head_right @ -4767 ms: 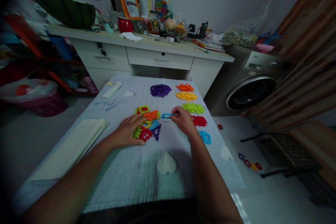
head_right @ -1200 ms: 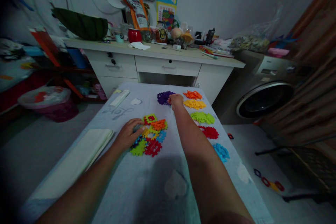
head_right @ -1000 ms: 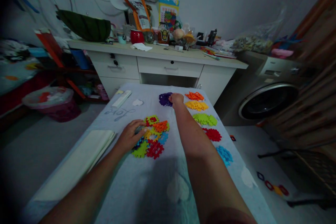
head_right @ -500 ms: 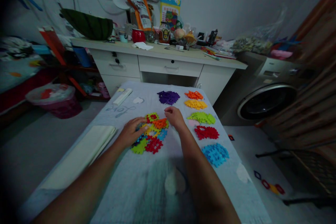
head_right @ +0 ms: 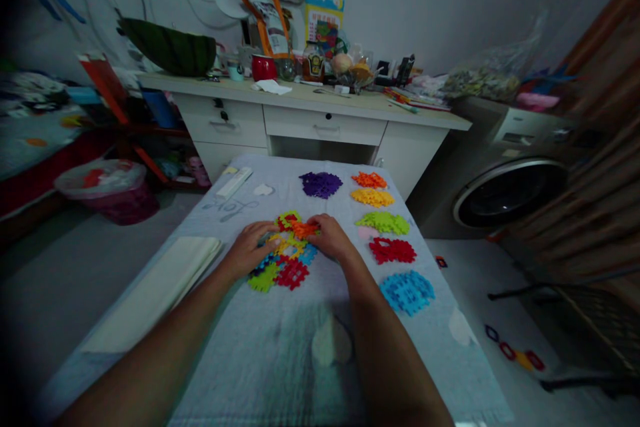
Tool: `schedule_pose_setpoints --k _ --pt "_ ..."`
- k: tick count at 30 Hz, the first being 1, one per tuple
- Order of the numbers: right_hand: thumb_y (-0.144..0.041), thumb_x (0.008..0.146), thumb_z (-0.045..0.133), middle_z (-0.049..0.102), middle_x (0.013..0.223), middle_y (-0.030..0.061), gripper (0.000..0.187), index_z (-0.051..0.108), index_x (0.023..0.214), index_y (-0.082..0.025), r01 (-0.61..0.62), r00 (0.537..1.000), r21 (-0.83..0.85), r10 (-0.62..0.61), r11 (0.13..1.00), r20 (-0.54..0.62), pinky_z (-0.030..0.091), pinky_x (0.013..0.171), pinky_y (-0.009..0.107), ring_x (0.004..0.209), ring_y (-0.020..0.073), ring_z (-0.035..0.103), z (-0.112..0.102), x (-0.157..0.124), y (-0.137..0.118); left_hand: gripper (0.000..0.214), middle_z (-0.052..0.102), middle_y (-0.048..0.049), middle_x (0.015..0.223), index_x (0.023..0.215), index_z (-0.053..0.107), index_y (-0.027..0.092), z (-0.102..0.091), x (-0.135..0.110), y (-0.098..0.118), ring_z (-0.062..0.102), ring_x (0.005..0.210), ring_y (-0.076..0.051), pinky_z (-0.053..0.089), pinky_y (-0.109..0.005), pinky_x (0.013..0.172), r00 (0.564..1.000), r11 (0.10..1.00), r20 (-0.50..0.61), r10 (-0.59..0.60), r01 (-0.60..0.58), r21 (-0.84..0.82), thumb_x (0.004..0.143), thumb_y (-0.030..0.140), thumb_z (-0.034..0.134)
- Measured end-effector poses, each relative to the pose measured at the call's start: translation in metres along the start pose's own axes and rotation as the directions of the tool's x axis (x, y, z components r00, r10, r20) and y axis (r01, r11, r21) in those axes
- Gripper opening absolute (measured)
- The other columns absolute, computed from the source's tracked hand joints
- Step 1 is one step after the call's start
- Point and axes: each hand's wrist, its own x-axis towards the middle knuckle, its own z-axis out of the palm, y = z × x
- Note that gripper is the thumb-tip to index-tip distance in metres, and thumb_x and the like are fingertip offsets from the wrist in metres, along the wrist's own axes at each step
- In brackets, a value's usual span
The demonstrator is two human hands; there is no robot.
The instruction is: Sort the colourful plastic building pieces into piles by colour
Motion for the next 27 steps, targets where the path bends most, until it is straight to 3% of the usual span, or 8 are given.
schedule_pose_setpoints --k 11,19,23,27 --pt "-0.016 0.072 0.067 0.062 0.082 -0.0013 0.013 0.064 0.084 -0.018 0.013 1.0 0.182 -0.01 0.983 -0.019 0.04 0.069 0.024 0.074 0.0124 0.053 0.003 0.0 -0.001 0.037 0.067 -0.0058 0.119 0.109 0.067 0.023 -0.002 -0.001 0.004 0.056 0.118 -0.026 0.04 -0.044 0.104 1.0 1.0 0.023 -0.021 0.021 0.006 0.086 0.049 0.052" --pt "-0.029 0.07 0.068 0.054 0.067 -0.0053 0.017 0.058 0.079 -0.019 -0.098 0.987 0.405 0.14 0.909 -0.076 0.038 0.058 0.022 0.061 0.0103 0.048 0.001 0.003 -0.001 0.038 0.067 -0.007 0.119 0.106 0.067 0.022 -0.004 0.0 0.006 0.057 0.117 -0.027 0.041 -0.046 0.103 0.999 1.0 0.021 -0.025 0.024 0.01 0.085 0.049 0.052" --pt "-0.03 0.068 0.069 0.055 0.066 -0.0048 0.017 0.057 0.075 -0.019 -0.118 0.964 0.37 0.195 0.922 -0.179 0.037 0.057 0.023 0.059 0.0103 0.047 -0.011 0.012 0.001 0.038 0.068 -0.0071 0.116 0.105 0.068 0.022 -0.003 0.001 0.004 0.058 0.115 -0.027 0.042 -0.045 0.102 1.0 1.0 0.022 -0.005 0.004 0.013 0.085 0.05 0.052" --pt "-0.028 0.067 0.069 0.057 0.067 -0.0034 0.015 0.057 0.07 -0.019 -0.133 0.929 0.239 0.206 0.962 -0.309 0.039 0.061 0.024 0.062 0.0117 0.05 -0.038 0.033 0.016 0.039 0.068 -0.0069 0.118 0.106 0.068 0.023 -0.001 0.0 0.0 0.057 0.116 -0.027 0.041 -0.046 0.103 1.0 1.0 0.02 -0.013 0.013 0.001 0.085 0.052 0.051"
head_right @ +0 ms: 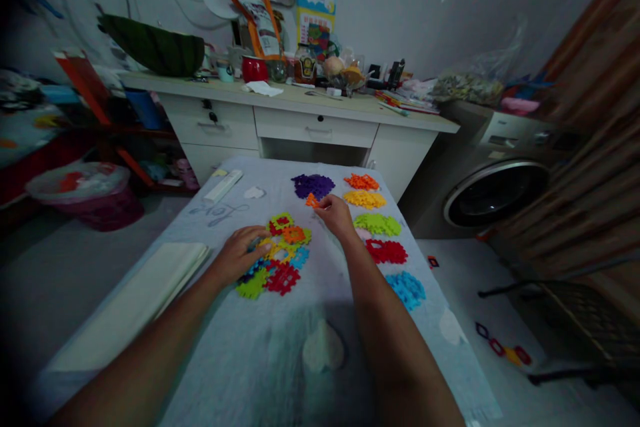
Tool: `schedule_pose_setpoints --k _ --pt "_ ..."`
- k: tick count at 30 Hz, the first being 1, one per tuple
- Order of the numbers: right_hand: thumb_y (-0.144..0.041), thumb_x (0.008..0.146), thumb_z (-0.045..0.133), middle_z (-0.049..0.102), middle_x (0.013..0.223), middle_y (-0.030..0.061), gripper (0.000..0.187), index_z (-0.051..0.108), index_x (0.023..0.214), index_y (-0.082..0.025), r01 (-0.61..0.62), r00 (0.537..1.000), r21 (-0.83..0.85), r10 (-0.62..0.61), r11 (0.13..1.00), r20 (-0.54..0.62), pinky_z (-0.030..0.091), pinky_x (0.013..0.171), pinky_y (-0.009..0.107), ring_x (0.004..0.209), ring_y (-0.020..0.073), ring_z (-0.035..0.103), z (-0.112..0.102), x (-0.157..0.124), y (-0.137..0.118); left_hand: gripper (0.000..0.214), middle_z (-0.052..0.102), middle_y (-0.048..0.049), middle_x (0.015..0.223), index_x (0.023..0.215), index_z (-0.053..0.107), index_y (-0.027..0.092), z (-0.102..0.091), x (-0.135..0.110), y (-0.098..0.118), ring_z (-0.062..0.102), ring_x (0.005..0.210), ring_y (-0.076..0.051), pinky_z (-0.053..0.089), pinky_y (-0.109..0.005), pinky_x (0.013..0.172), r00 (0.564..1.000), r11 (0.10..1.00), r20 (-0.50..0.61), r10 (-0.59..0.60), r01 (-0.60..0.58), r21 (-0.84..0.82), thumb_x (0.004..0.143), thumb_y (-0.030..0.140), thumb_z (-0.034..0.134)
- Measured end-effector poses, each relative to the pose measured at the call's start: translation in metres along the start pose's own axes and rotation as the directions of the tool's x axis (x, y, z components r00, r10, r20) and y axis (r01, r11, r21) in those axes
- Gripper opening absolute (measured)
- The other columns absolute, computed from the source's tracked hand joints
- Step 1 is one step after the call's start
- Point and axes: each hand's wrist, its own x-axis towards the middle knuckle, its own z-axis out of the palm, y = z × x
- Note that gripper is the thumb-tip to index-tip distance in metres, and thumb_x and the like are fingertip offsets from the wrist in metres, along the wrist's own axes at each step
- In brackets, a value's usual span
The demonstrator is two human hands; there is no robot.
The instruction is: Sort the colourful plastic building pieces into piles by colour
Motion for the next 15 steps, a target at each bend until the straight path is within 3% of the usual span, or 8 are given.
schedule_pose_setpoints --k 5,9,12,15 --pt "-0.022 0.066 0.066 0.059 0.065 -0.0025 0.012 0.054 0.062 -0.019 -0.027 0.987 -0.204 -0.007 0.979 -0.162 0.039 0.063 0.025 0.066 0.0131 0.053 -0.036 0.053 0.024 0.039 0.067 -0.0061 0.12 0.107 0.068 0.024 0.002 0.0 -0.003 0.056 0.117 -0.028 0.04 -0.046 0.104 1.0 1.0 -0.003 0.001 0.0 0.005 0.086 0.053 0.051" --pt "-0.019 0.067 0.065 0.061 0.064 -0.0016 0.011 0.056 0.062 -0.019 -0.183 0.959 -0.348 0.089 0.919 -0.271 0.039 0.062 0.024 0.066 0.0134 0.054 -0.062 0.089 0.047 0.037 0.066 -0.0063 0.122 0.109 0.067 0.024 0.002 0.0 -0.004 0.056 0.117 -0.027 0.04 -0.047 0.104 1.0 1.0 0.002 0.004 -0.004 0.006 0.086 0.05 0.052" --pt "-0.013 0.07 0.064 0.067 0.073 0.0023 0.004 0.062 0.069 -0.017 -0.298 0.934 -0.425 0.169 0.855 -0.314 0.039 0.064 0.024 0.07 0.0139 0.058 -0.073 0.107 0.059 0.037 0.065 -0.0067 0.122 0.109 0.067 0.024 0.002 0.0 -0.004 0.055 0.117 -0.027 0.04 -0.048 0.103 1.0 1.0 0.004 0.002 -0.002 -0.002 0.087 0.049 0.053" --pt "-0.009 0.073 0.062 0.071 0.083 0.0075 0.01 0.068 0.078 -0.014 -0.346 0.925 -0.499 0.202 0.795 -0.321 0.04 0.066 0.023 0.074 0.0148 0.061 -0.074 0.118 0.067 0.036 0.065 -0.0067 0.122 0.11 0.067 0.025 0.002 0.0 -0.003 0.055 0.116 -0.027 0.039 -0.048 0.103 1.0 1.0 0.013 -0.004 0.004 -0.005 0.087 0.049 0.053"
